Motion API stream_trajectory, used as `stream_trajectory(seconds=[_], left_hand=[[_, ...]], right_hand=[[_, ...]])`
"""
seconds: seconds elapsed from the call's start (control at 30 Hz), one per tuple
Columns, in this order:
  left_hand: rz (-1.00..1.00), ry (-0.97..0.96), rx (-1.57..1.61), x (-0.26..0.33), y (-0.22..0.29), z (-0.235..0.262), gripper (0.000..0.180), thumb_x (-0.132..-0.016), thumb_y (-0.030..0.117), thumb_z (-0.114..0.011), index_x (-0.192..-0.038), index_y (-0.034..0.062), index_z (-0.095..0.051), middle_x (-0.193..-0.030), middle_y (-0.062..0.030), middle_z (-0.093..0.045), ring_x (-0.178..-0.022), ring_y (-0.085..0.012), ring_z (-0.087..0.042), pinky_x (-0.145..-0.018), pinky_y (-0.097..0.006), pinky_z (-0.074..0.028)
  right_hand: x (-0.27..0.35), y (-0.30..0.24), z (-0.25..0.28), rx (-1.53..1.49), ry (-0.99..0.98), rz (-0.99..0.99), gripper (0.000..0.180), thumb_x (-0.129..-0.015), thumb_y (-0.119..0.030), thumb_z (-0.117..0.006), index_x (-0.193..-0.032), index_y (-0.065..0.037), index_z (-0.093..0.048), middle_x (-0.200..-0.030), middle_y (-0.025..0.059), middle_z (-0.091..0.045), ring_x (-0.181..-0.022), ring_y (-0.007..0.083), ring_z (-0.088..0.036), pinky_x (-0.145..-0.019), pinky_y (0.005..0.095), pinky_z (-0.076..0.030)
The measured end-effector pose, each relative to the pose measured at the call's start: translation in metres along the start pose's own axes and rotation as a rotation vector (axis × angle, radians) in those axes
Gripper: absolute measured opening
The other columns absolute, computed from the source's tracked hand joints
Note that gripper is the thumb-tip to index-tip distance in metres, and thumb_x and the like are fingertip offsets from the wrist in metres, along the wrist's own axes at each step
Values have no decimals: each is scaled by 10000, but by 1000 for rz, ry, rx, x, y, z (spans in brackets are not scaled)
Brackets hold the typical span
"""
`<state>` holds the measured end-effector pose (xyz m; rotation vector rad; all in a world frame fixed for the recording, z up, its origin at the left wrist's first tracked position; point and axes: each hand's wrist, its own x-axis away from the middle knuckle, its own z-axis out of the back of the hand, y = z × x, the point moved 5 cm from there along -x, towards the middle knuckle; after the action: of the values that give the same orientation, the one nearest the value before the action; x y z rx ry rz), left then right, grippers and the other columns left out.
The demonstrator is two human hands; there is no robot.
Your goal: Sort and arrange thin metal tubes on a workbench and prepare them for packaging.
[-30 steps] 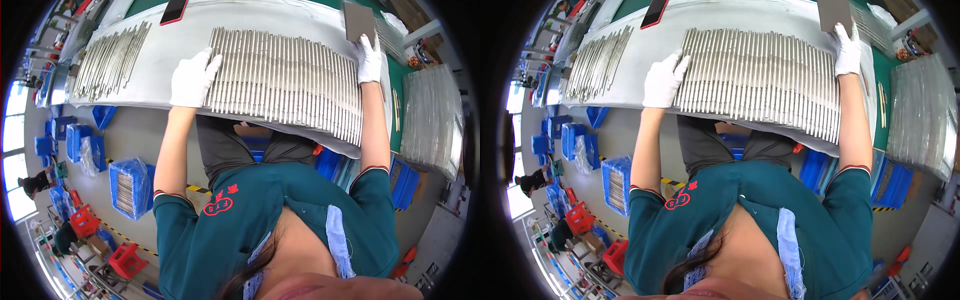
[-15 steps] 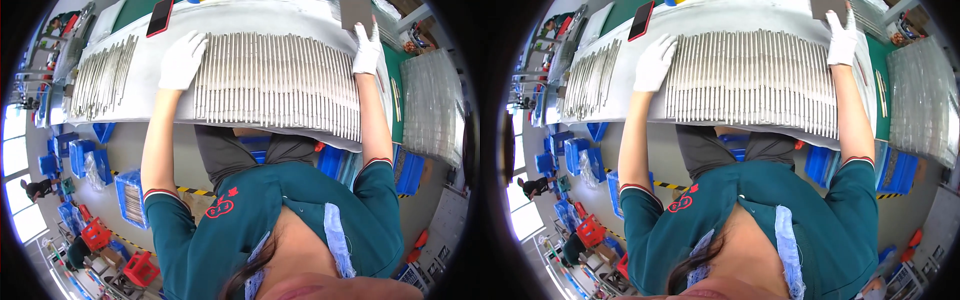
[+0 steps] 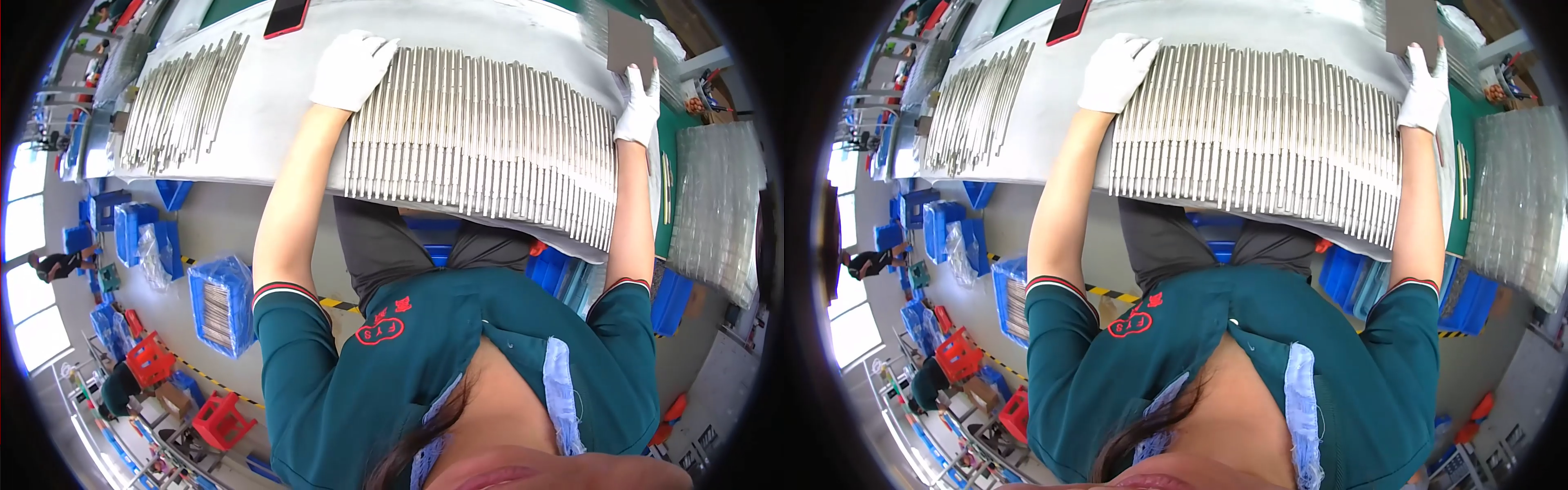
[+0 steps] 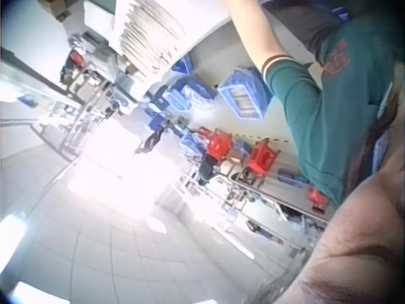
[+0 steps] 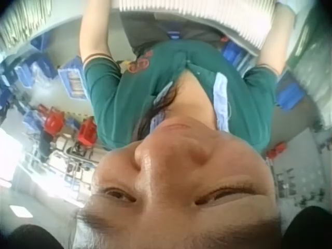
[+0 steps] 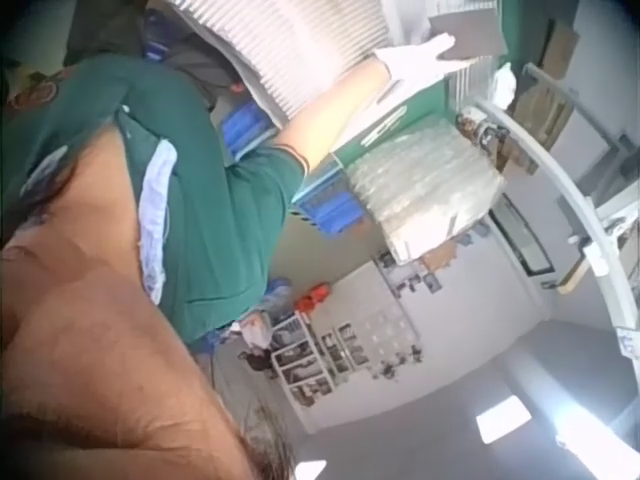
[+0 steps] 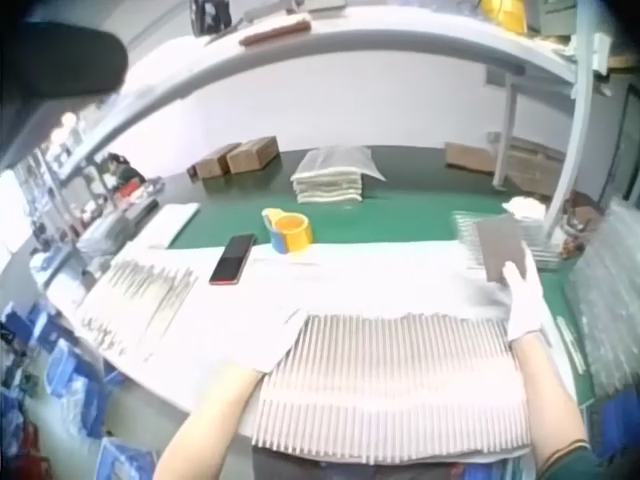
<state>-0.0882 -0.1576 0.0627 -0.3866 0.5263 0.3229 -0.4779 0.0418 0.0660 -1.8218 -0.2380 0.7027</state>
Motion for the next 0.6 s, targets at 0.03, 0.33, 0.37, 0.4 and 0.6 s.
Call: stream_trajectory(seconds=[0.03, 0.33, 0.37, 0.4, 0.6], left_hand=[[-17, 9, -17, 0, 2, 4, 260, -889, 182, -613, -1121, 117, -711, -1009, -41, -713, -970, -247, -650, -833, -382, -542], [75, 35, 463, -31, 39, 17, 438, -953, 347, -605, -1273, 48, -614, -1268, -194, -603, -1208, -367, -552, -1096, -467, -402], [78, 39, 468, -31, 41, 15, 438, -953, 347, -605, -1273, 48, -614, -1268, -194, -603, -1208, -367, -552, -1096, -467, -402], [121, 23, 485, -30, 40, 12, 439, -954, 346, -604, -1277, 49, -614, -1284, -192, -594, -1217, -371, -544, -1096, -467, -403], [300, -262, 453, -16, 11, 16, 504, -981, 405, -540, -1342, 55, -576, -1393, -188, -505, -1299, -362, -469, -1128, -461, -362]], right_hand=[[1, 0, 0, -2, -6, -5, 593, -928, -74, -695, -1463, -62, -438, -1355, 121, -534, -1197, 257, -585, -1017, 421, -536], [1, 2, 1, -12, 13, -25, 617, -928, -72, -690, -1474, -51, -404, -1346, 167, -530, -1174, 279, -595, -1016, 419, -536], [0, 0, 4, -32, 24, -18, 638, -917, -88, -706, -1478, -45, -406, -1350, 163, -532, -1159, 264, -599, -993, 393, -550], [0, -1, 7, -30, 36, -20, 637, -918, -79, -699, -1479, -44, -399, -1344, 166, -533, -1150, 270, -605, -990, 404, -551], [-3, -7, 16, -17, 113, 26, 603, -930, -57, -671, -1463, -41, -389, -1323, 182, -537, -1140, 301, -618, -993, 446, -551]])
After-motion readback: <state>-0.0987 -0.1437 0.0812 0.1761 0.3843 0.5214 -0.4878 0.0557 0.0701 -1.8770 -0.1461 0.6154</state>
